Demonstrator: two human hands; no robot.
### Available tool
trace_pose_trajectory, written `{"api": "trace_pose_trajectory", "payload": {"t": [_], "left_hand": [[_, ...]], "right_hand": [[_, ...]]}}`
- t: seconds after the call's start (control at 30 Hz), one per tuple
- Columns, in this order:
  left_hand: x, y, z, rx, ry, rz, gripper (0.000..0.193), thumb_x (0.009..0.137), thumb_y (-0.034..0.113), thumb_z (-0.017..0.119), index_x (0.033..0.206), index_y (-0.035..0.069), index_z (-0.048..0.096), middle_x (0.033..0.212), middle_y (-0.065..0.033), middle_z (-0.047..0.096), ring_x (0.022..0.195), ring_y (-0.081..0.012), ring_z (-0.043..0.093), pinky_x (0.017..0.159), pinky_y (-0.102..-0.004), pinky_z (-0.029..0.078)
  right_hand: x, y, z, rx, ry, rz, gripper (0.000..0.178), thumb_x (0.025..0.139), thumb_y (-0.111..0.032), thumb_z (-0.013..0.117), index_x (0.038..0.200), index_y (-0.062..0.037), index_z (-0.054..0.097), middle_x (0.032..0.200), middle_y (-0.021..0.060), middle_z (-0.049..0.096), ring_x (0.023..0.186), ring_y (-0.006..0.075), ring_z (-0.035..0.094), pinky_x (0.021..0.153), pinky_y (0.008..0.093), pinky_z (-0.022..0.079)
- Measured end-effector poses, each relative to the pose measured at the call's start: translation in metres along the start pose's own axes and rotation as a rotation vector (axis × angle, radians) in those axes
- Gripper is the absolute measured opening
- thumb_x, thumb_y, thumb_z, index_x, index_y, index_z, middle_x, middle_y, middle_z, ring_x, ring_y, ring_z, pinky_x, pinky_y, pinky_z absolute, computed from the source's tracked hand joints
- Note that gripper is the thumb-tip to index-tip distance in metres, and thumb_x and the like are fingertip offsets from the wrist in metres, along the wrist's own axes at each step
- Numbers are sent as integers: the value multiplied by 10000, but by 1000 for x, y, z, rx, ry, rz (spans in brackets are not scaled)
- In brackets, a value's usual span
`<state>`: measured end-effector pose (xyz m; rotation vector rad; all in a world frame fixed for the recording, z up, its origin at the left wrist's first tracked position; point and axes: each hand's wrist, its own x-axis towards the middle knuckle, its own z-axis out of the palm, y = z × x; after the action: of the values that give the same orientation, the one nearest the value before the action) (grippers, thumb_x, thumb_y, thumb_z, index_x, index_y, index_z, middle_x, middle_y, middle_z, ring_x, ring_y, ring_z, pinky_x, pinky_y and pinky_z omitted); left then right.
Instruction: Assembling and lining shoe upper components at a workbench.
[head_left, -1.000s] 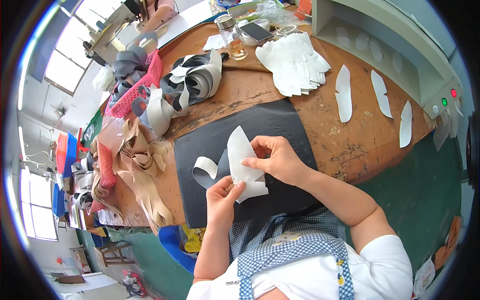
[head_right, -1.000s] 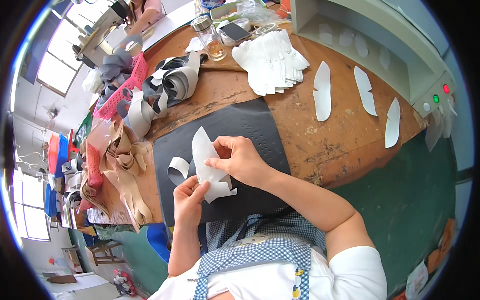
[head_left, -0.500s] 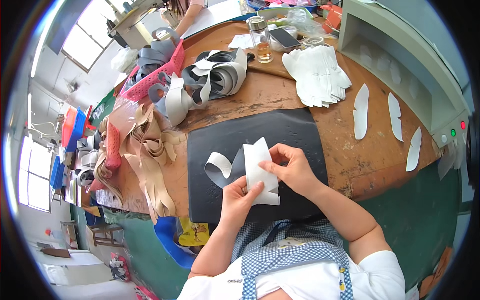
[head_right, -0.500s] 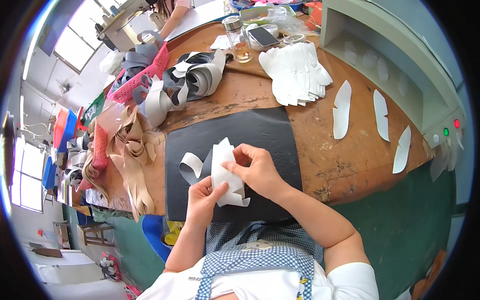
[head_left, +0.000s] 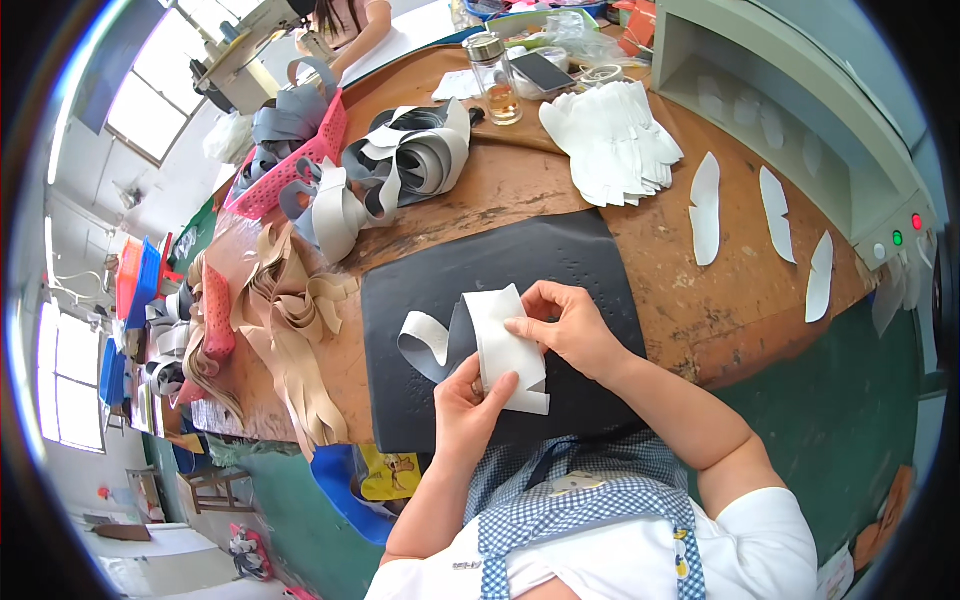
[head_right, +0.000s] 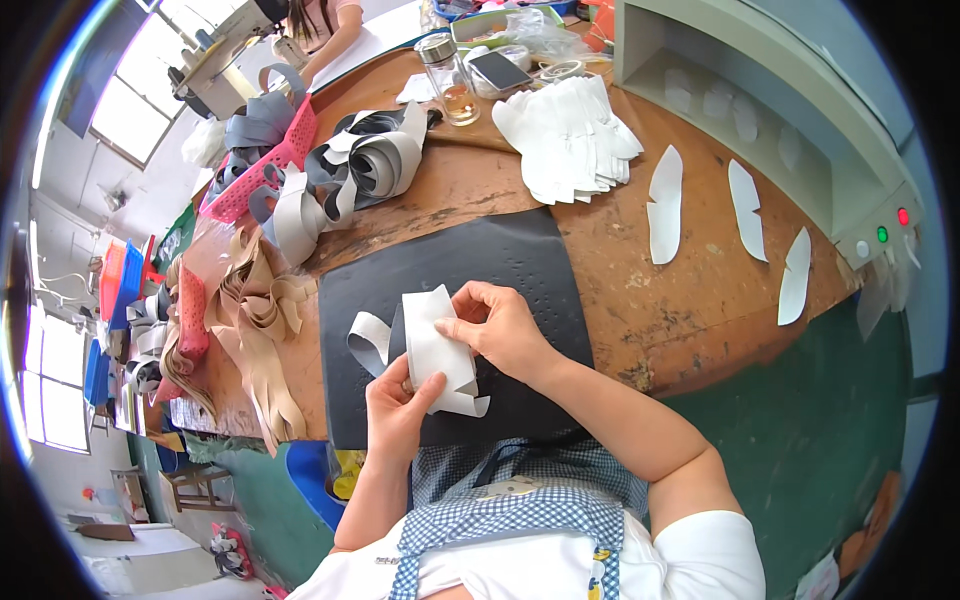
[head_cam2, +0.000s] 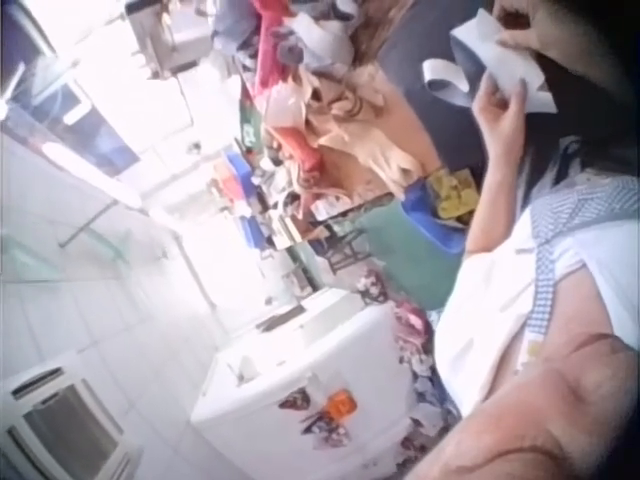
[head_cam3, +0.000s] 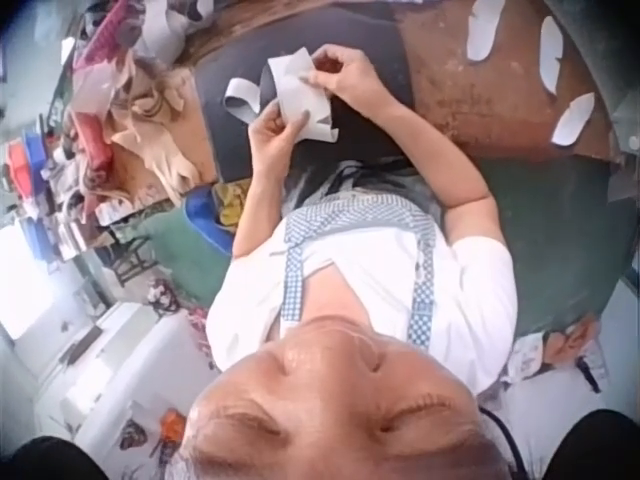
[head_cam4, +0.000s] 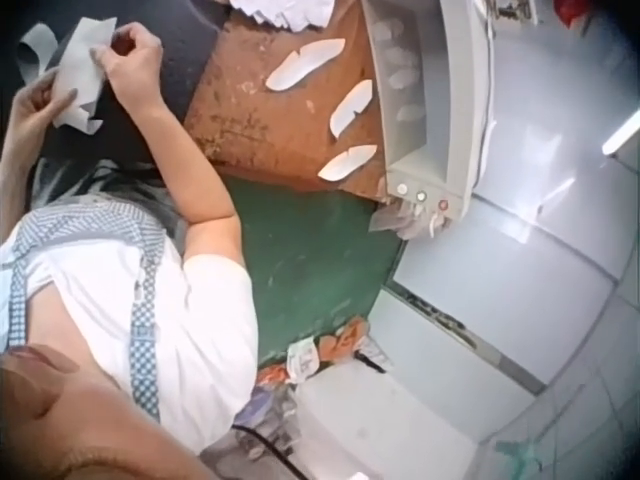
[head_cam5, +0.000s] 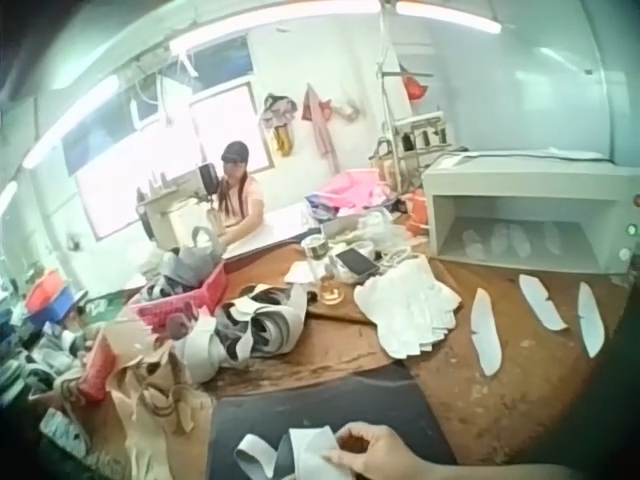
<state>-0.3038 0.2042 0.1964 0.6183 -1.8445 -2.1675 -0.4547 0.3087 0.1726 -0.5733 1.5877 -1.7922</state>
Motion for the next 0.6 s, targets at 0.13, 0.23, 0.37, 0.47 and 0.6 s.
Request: {"api": "trace_pose_trajectory", "payload": {"t": [0.13, 0.23, 0.37, 0.47, 0.6], "left_hand": [[-1, 4, -2, -47, -29, -28, 358, 883, 66, 686, 1198, -70, 584, 1036, -76, 679, 905, -94, 636, 802, -223, 505], [0, 4, -3, -108, -66, -102, 342, 876, 58, 692, 1178, -68, 596, 1027, -80, 681, 894, -101, 644, 799, -226, 507], [3, 4, -8, -84, -81, -142, 300, 871, 68, 703, 1129, -66, 626, 973, -60, 690, 843, -80, 637, 758, -220, 505], [11, 22, -13, 189, -116, -146, 297, 863, 102, 715, 1093, -69, 640, 932, -39, 686, 807, -63, 619, 704, -206, 482], [40, 53, -52, 618, -375, 18, 231, 869, 104, 695, 1047, -35, 648, 854, -42, 690, 690, -103, 620, 645, -239, 476]], "right_hand": [[2, -15, -3, 208, -2, 275, 466, 834, -127, 746, 1201, -9, 485, 1033, 135, 633, 840, 166, 643, 631, 289, 539], [12, -11, -5, 315, 5, 213, 550, 798, -77, 766, 1239, -7, 443, 939, 99, 654, 801, 153, 646, 662, 276, 534], [15, -12, -13, 239, 66, 30, 545, 775, -31, 769, 1221, -5, 457, 830, 64, 661, 742, 128, 646, 604, 252, 521], [11, -13, -17, 201, 114, 26, 490, 811, -48, 736, 1213, -5, 458, 790, 67, 657, 704, 123, 641, 580, 247, 515], [7, -10, -38, -151, 396, -160, 340, 921, -158, 644, 1192, -19, 493, 816, 92, 665, 705, 142, 655, 618, 267, 538]]}}
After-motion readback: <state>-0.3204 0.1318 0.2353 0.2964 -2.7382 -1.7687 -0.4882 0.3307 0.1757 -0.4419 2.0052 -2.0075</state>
